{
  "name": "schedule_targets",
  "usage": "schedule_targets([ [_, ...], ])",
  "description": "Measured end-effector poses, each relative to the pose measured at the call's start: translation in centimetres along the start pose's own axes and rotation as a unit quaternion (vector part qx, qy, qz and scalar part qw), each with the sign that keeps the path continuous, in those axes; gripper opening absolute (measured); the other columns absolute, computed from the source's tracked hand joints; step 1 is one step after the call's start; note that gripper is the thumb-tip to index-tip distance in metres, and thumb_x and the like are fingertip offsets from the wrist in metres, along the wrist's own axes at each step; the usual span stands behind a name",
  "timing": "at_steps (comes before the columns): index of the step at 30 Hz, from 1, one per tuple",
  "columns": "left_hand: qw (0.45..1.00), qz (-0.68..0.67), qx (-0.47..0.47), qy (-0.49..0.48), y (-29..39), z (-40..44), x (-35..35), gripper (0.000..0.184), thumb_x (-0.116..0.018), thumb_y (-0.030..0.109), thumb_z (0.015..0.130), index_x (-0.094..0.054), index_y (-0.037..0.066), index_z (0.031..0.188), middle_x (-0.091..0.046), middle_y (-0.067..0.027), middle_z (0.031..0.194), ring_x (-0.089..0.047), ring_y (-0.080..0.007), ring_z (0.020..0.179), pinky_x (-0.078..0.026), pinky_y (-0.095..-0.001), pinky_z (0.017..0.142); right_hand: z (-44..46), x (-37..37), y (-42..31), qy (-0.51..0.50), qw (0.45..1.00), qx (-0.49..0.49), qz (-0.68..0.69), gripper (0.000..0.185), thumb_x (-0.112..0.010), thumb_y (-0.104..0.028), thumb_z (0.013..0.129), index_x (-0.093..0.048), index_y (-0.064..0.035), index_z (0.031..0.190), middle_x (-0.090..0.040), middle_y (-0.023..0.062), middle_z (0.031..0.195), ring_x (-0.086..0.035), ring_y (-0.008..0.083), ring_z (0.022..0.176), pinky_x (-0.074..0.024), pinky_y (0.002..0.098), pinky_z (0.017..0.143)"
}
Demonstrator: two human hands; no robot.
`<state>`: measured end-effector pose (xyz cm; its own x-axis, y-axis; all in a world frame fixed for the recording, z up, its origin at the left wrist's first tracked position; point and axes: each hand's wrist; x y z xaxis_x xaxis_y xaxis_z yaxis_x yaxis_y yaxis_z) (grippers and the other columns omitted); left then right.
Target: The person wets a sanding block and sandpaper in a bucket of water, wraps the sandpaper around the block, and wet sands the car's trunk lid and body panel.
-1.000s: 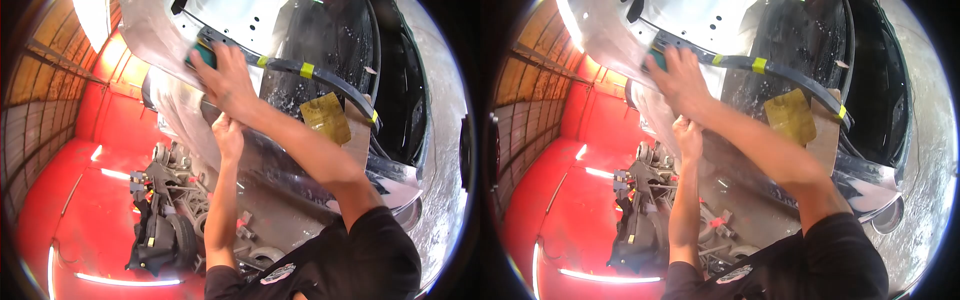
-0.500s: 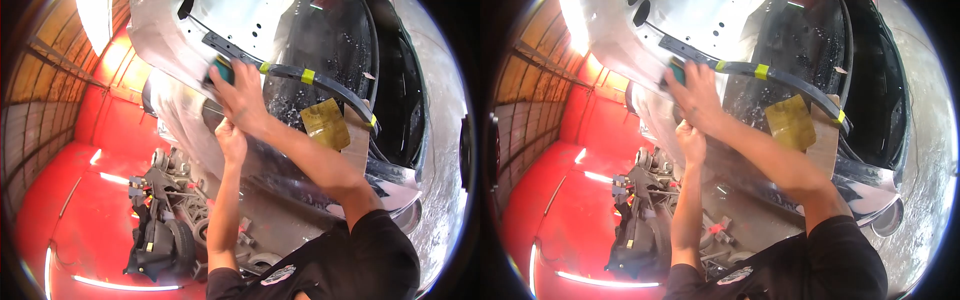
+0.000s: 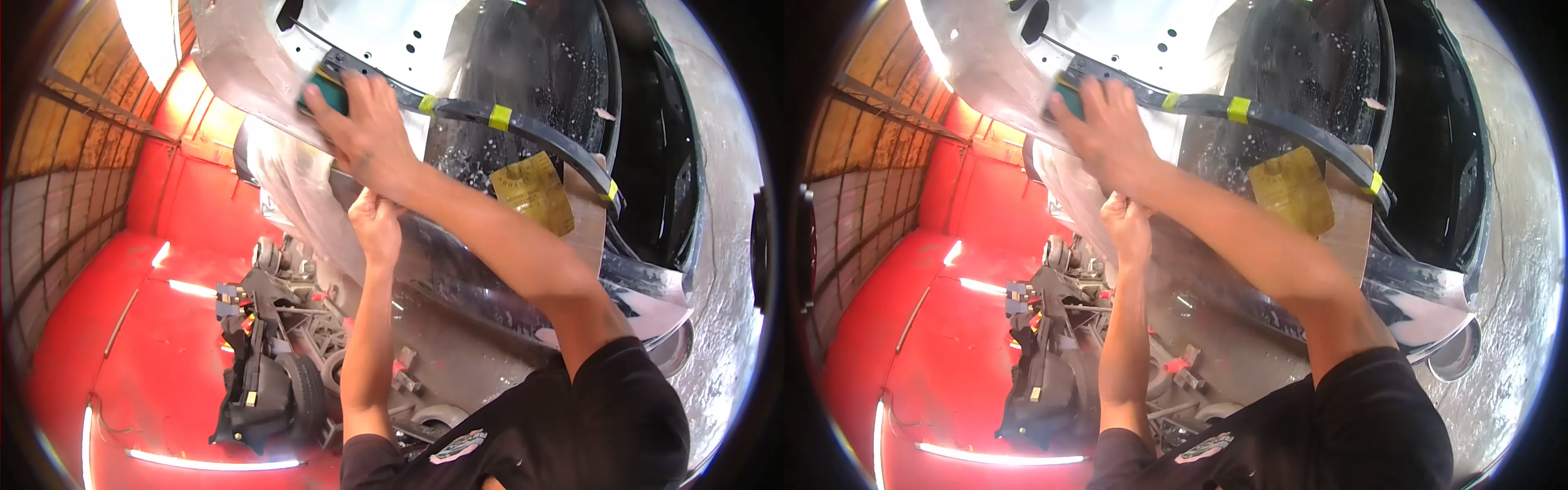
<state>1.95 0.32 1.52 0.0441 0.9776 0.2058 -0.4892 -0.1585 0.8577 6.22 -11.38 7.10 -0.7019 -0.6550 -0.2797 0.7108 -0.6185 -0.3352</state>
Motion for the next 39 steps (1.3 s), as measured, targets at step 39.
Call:
schedule_targets([
  [39, 0.999, -0.024, 0.008, 0.026, -0.3, 0.2, -1.0, 0.015, -0.057, 0.001, 0.104, -0.070, -0.005, 0.106, -0.071, -0.0054, 0.094, -0.066, -0.0108, 0.079, -0.057, -0.0276, 0.067, 2.7, -0.5, -0.4, 0.006, 0.999, 0.024, -0.046, 0.064, -0.070, -0.001, 0.072, -0.063, -0.0045, 0.136, -0.049, 0.0213, 0.111, -0.046, 0.0377, 0.098, -0.0385, 0.0462, 0.081],
])
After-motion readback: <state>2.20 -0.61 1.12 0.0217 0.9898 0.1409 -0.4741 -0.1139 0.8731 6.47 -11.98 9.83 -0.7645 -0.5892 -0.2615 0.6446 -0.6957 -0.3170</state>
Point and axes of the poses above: each hand's wrist, its own z-axis towards the middle knuckle, its own x-axis out of the back of the hand, y = z × x
